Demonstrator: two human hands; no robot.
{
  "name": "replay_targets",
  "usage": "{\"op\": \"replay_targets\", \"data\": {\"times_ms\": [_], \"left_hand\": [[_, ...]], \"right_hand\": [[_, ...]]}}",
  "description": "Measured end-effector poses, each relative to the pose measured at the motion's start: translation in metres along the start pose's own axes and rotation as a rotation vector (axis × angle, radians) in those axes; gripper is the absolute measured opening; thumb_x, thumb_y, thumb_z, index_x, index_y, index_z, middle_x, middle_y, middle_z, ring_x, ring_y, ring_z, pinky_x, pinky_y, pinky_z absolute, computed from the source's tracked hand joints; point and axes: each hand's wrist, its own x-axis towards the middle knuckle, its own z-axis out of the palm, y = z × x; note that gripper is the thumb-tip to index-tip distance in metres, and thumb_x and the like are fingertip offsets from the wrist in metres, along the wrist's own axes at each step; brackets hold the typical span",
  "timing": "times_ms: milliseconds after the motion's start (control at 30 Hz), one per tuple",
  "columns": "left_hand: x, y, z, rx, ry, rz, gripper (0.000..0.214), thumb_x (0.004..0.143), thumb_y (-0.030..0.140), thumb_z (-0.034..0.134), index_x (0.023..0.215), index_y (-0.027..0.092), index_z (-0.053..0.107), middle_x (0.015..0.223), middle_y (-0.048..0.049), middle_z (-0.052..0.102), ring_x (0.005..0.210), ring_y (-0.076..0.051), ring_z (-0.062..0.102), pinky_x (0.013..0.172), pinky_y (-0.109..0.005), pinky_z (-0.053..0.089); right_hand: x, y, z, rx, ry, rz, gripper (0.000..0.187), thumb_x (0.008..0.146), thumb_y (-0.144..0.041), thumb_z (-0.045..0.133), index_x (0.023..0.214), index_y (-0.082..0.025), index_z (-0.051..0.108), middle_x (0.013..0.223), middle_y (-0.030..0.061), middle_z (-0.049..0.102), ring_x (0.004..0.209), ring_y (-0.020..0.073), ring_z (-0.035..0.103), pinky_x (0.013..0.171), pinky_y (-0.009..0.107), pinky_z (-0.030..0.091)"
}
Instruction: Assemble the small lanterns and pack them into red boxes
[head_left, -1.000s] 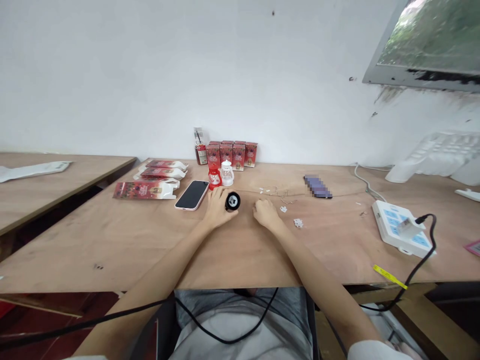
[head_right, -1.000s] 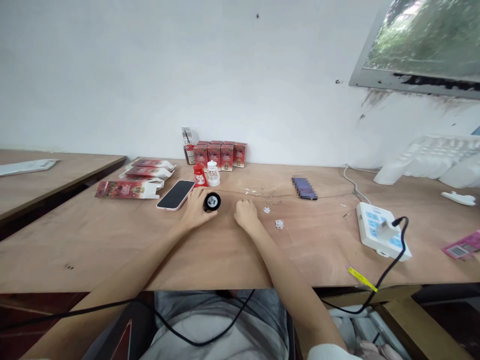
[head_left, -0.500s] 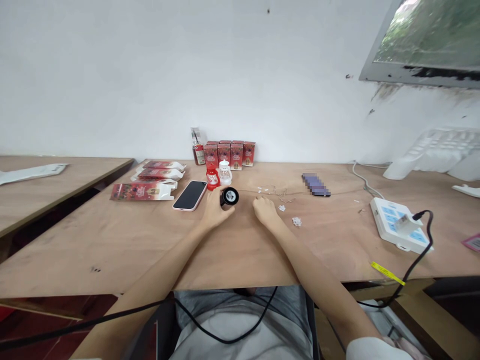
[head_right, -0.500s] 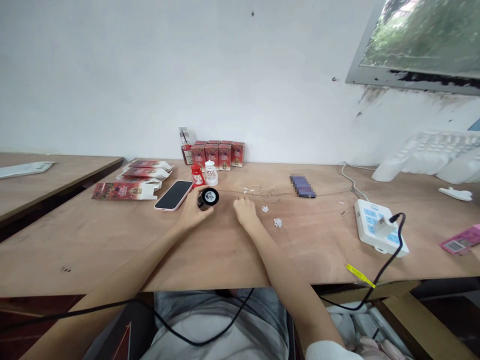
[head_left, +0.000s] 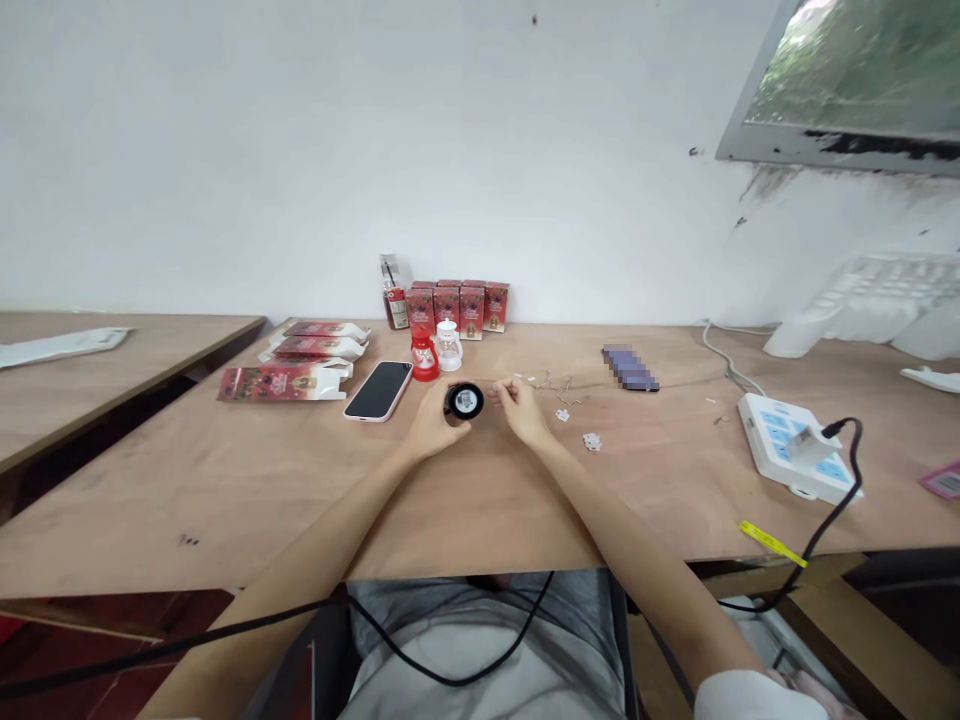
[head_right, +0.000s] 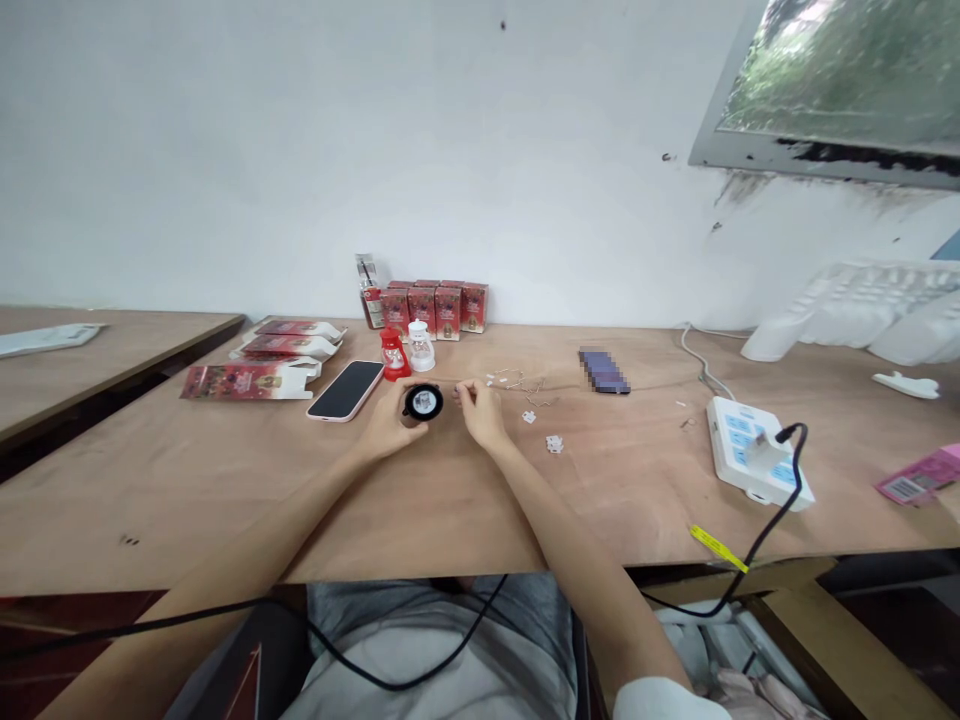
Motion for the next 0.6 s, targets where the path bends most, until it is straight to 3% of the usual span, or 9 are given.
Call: {"op": "replay_targets", "data": {"times_ms": [67,167,433,600], "left_hand": [[0.0,0.0,0.0,-0.005,0.002,0.002,0.052,0.061,0.009,0.056,0.112,0.017,0.05,0.115,-0.0103,0.06,0.111,-0.025,0.057,0.098,-0.044,0.044],[0.0,-0.002,0.0,-0.008,-0.002,0.004,0.052,0.061,0.01,0.057,0.112,0.017,0.05,0.115,-0.0104,0.06,0.111,-0.025,0.057,0.098,-0.043,0.044],[0.0,-0.003,0.001,0.001,0.002,0.003,0.052,0.062,0.011,0.058,0.113,0.018,0.049,0.115,-0.0104,0.06,0.11,-0.025,0.058,0.096,-0.043,0.046],[0.0,-0.003,-0.001,0.007,0.017,-0.006,0.052,0.062,0.011,0.058,0.113,0.018,0.048,0.115,-0.01,0.06,0.11,-0.025,0.058,0.097,-0.043,0.045]], "right_hand": [[0.003,0.002,0.003,0.3,0.029,0.071,0.021,0.084,-0.038,0.056,0.079,-0.018,0.058,0.072,0.0028,0.069,0.067,0.0146,0.066,0.074,0.031,0.054],[0.006,0.0,0.004,0.547,0.097,0.188,0.026,0.075,-0.041,0.067,0.072,-0.018,0.057,0.065,0.0009,0.067,0.063,0.0132,0.065,0.072,0.03,0.055],[0.004,-0.01,-0.003,0.782,0.013,0.303,0.017,0.075,-0.031,0.07,0.072,-0.019,0.059,0.068,0.0019,0.068,0.069,0.013,0.067,0.074,0.029,0.058],[0.007,-0.01,-0.004,0.878,0.088,0.37,0.015,0.072,-0.024,0.071,0.068,-0.019,0.057,0.069,0.0013,0.067,0.068,0.0112,0.064,0.075,0.026,0.057]]}}
